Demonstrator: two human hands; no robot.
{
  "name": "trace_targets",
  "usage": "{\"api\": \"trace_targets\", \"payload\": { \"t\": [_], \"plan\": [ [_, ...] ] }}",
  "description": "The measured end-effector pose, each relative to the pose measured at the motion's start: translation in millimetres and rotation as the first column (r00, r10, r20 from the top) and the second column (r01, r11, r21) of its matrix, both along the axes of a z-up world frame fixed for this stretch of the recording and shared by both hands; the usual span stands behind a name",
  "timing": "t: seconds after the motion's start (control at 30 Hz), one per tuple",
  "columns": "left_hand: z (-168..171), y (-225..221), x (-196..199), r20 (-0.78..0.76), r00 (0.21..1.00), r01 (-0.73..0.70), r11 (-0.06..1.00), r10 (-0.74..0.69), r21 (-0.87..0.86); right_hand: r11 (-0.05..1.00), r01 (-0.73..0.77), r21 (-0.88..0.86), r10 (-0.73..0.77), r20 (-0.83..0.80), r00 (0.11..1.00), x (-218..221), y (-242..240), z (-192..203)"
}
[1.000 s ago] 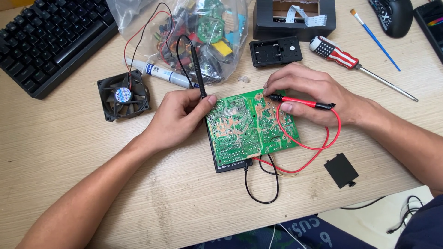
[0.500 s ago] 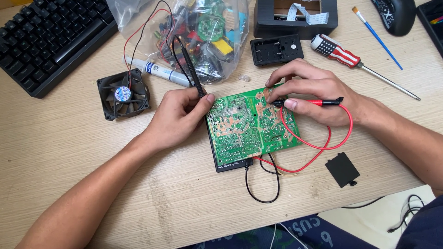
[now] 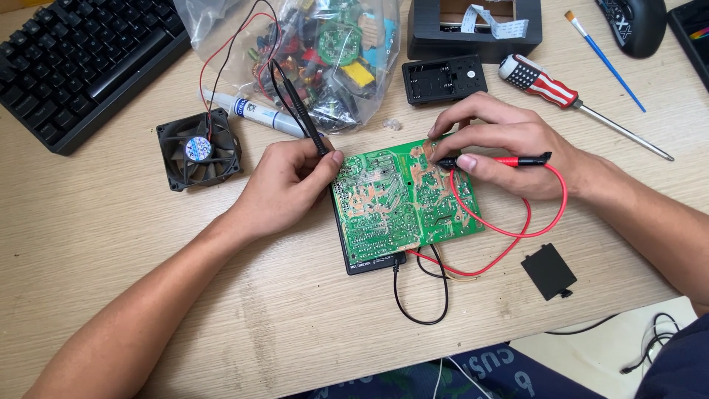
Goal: Testing various electrical points on a circuit board using multimeter probes to troubleshoot or verify functionality.
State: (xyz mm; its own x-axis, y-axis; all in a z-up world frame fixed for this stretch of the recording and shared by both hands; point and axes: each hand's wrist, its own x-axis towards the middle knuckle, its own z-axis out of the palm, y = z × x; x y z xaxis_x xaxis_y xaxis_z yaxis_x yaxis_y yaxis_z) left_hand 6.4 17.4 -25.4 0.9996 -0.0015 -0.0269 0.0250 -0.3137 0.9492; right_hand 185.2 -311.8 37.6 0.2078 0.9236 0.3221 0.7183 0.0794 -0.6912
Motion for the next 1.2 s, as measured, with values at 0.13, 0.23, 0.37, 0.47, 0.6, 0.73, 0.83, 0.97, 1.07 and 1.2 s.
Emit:
{"api": "trace_targets", "payload": {
  "t": [0.13,0.23,0.37,0.47,0.6,0.73,0.83,0.97,1.07,1.2],
  "plan": [
    [-2.7,0.5,0.0,0.006,1.0,-0.003,1.0,0.003,-0.004,1.0,-0.009,0.003,0.009,0.006,1.0,-0.1,1.6,2.9],
    [-3.5,-0.8,0.6,0.008,1.0,-0.004,1.0,0.004,-0.009,1.0,-0.016,-0.006,0.016,-0.003,1.0,-0.9,1.1,4.7],
    [-2.3,-0.8,0.1,0.004,1.0,-0.009,1.0,0.009,-0.008,1.0,-0.028,-0.01,0.028,-0.014,1.0,0.5,0.3,3.1],
    [-0.7,-1.8,-0.7,0.003,1.0,-0.011,1.0,0.011,-0.004,0.999,-0.043,-0.001,0.043,-0.025,0.999,2.8,-1.0,-0.2],
    [1.9,-1.7,0.9,0.017,1.0,-0.02,1.0,0.02,0.016,0.998,-0.058,0.015,0.059,-0.043,0.997,5.5,-2.3,-2.9],
    [7.9,-6.8,-0.1,0.029,0.999,-0.025,0.999,0.024,0.042,0.998,-0.066,0.024,0.067,-0.075,0.995,5.8,-3.8,-1.6],
    [18.2,-12.3,-3.5,0.077,0.997,-0.033,0.976,0.017,0.214,0.992,-0.126,0.002,0.126,-0.027,0.992,8.2,-1.3,7.5],
    [24.3,-12.8,-4.0,0.045,0.999,-0.011,0.988,0.004,0.152,0.992,-0.126,-0.021,0.123,-0.088,0.988,10.3,-1.4,5.1],
    [22.7,-11.9,-4.5,0.035,0.999,0.004,0.99,-0.009,0.142,0.993,-0.119,-0.021,0.116,-0.097,0.988,10.7,-1.2,4.8],
    [19.9,-10.5,-5.6,0.034,0.999,-0.004,0.988,-0.001,0.155,0.991,-0.135,-0.004,0.134,-0.103,0.986,11.2,0.4,5.4]
  ]
}}
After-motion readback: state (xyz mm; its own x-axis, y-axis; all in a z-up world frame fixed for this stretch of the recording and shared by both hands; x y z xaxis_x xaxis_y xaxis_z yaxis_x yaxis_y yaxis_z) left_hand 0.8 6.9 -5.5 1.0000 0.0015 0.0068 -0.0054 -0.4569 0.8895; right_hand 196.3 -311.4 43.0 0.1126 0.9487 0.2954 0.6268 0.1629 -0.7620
